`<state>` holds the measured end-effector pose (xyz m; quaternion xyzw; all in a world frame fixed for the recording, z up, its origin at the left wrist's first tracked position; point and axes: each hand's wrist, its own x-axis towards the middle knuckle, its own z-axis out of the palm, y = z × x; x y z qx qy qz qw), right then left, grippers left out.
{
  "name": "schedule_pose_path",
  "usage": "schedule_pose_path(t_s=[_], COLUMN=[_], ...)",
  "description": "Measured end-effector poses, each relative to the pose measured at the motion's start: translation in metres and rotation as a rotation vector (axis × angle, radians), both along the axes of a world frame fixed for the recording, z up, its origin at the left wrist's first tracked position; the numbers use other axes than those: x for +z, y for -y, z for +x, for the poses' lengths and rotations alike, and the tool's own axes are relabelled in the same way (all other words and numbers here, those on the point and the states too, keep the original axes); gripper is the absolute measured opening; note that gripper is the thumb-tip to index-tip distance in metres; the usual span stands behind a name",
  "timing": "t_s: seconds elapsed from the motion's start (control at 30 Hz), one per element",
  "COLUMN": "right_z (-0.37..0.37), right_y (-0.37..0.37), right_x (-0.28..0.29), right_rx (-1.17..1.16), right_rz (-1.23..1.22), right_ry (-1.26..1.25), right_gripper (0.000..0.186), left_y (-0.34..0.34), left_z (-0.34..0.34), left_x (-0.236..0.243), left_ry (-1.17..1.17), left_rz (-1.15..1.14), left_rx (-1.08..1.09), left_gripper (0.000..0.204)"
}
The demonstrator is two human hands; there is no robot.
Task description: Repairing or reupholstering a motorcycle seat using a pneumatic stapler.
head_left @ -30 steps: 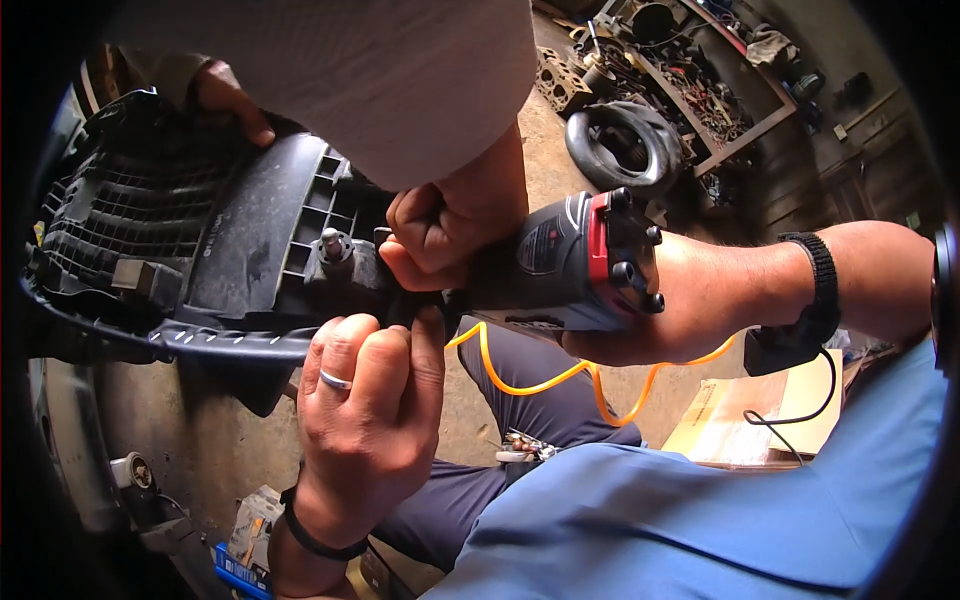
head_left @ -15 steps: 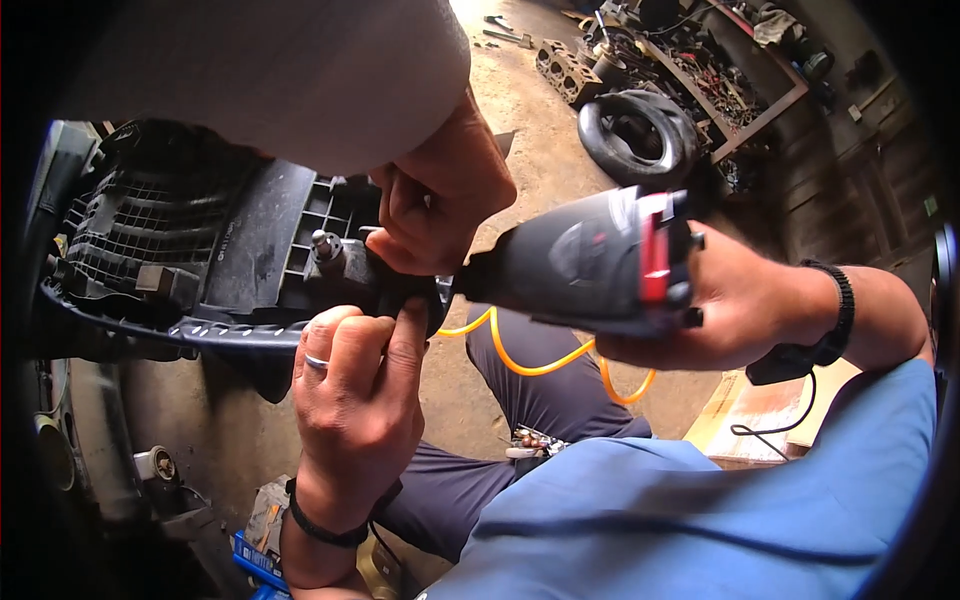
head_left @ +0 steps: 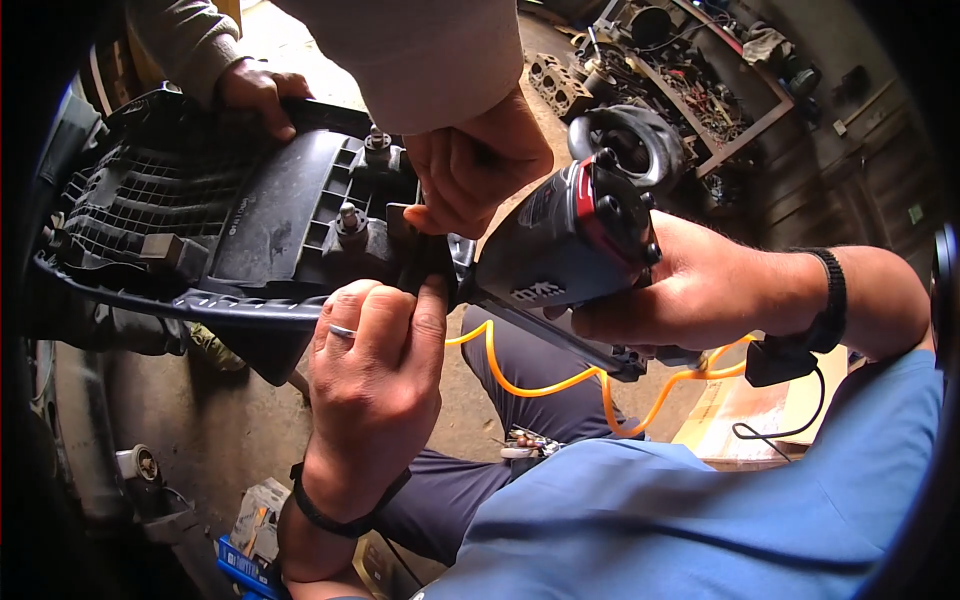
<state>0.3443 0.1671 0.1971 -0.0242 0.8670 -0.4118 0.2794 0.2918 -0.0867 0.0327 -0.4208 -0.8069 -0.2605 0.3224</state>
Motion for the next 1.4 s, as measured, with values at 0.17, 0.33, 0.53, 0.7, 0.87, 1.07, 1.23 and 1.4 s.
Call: schedule_pose_path(t_s=[0.17,0.33,0.53,0.7,0.87,1.07,1.23,1.4], right_z=[0.000,-0.012,-0.041,-0.061,-0.075,-0.085,-0.082,-0.067], right_y=[0.016,0.027,0.052,0.074,0.094,0.095,0.094,0.082], right_x=[0.002,0.026,0.065,0.075,0.066,0.050,0.054,0.101], right_rx=[-0.376,-0.208,-0.055,-0.026,-0.040,-0.053,0.013,0.042], right_rz=[-0.068,-0.032,0.370,0.516,0.601,0.598,0.627,0.760], right_ry=[0.250,0.162,0.248,0.315,0.381,0.407,0.328,0.119], right_gripper=[0.021,0.023,0.027,0.030,0.033,0.037,0.060,0.066], left_y=[-0.004,-0.004,-0.004,-0.001,0.001,0.004,0.007,0.006], left_z=[0.001,0.000,0.001,-0.001,-0.003,-0.005,-0.008,-0.008], left_x=[0.002,0.003,0.002,-0.004,-0.020,-0.026,-0.020,-0.016], left_ry=[-0.027,0.033,0.034,-0.004,-0.056,-0.053,-0.014,0.062], left_rz=[-0.012,0.022,0.041,0.117,0.262,0.314,0.284,0.277], left_rx=[-0.005,-0.036,-0.052,-0.046,-0.077,-0.089,-0.102,-0.101], left_gripper=[0.039,0.039,0.041,0.036,0.029,0.023,0.025,0.028])
